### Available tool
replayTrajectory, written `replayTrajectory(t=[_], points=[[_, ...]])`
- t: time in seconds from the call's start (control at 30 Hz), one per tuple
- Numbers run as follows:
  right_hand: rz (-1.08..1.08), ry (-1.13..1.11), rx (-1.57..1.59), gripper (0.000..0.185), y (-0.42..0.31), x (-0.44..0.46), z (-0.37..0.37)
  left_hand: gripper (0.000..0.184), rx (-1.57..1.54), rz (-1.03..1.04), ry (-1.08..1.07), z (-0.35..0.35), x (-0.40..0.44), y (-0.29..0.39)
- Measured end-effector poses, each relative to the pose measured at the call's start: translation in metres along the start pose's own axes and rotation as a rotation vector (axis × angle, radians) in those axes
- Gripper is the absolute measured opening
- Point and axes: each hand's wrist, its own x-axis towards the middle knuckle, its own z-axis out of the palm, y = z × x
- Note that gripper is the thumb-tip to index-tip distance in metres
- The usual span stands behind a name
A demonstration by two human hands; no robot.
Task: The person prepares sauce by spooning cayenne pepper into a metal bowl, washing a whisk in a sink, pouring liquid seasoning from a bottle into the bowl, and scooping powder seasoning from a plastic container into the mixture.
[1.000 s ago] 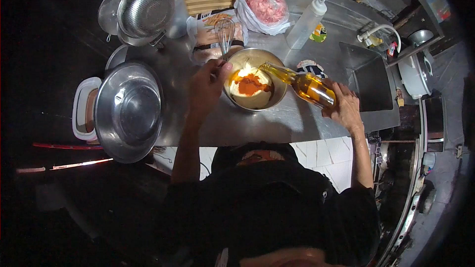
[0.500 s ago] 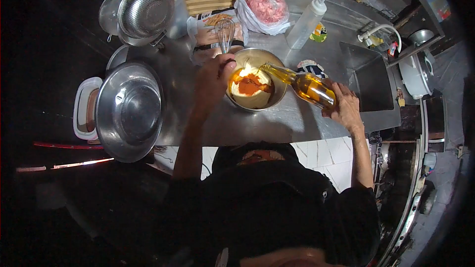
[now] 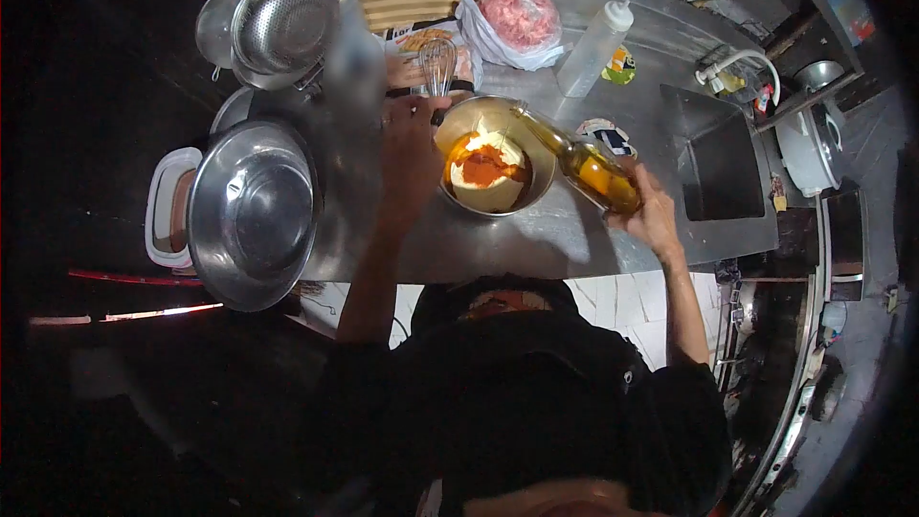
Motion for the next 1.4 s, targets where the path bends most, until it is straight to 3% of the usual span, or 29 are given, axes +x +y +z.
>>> replayTrajectory(t=[0.17, 0.27, 0.37, 0.47, 0.77, 0.97, 1.07, 1.1, 1.2, 1.23, 1.27, 1.33, 1.4], points=[[0.052, -0.009, 0.342, 0.089, -0.013, 0.003, 0.023, 0.025, -0.484, -0.041, 0.164, 0.016, 0.019, 0.015], [0.085, -0.025, 0.401, 0.087, -0.028, 0.005, 0.021, 0.023, -0.753, -0.195, -0.181, 0.013, 0.031, 0.032], [0.029, 0.009, 0.364, 0.085, -0.037, 0.005, 0.016, 0.025, -0.938, -0.28, -0.263, 0.023, 0.038, 0.038], [-0.005, 0.056, 0.32, 0.085, -0.033, 0.005, 0.019, 0.026, -0.796, -0.254, -0.273, 0.011, 0.043, 0.048], [-0.145, 0.339, 0.071, 0.084, -0.034, 0.004, 0.011, 0.026, -0.176, 0.071, -0.055, -0.005, 0.055, 0.086], [-0.045, 0.231, 0.332, 0.089, -0.02, -0.001, 0.013, 0.031, -0.871, 0.025, -0.411, 0.01, 0.071, 0.076], [-0.007, 0.165, 0.48, 0.09, -0.019, -0.005, 0.016, 0.035, -0.75, 0.561, -0.448, 0.002, 0.08, 0.083], [0.028, 0.131, 0.505, 0.09, -0.02, -0.006, 0.013, 0.036, -1.028, 0.325, -0.553, 0.003, 0.076, 0.092], [-0.005, 0.163, 0.571, 0.09, -0.007, -0.003, 0.024, 0.04, -0.575, 0.361, -0.261, 0.024, 0.071, 0.106], [0.021, 0.186, 0.615, 0.091, -0.01, -0.003, 0.018, 0.045, -0.91, 0.074, -0.352, 0.021, 0.074, 0.116], [0.046, 0.202, 0.665, 0.092, -0.012, -0.005, 0.014, 0.044, -0.866, 0.267, -0.232, 0.034, 0.078, 0.108], [0.059, 0.256, 0.627, 0.095, 0.003, -0.004, 0.021, 0.039, -0.911, 0.326, -0.114, 0.045, 0.081, 0.117], [0.072, 0.263, 0.64, 0.093, 0.004, -0.003, 0.016, 0.027, -1.159, 0.137, -0.195, 0.035, 0.088, 0.162]])
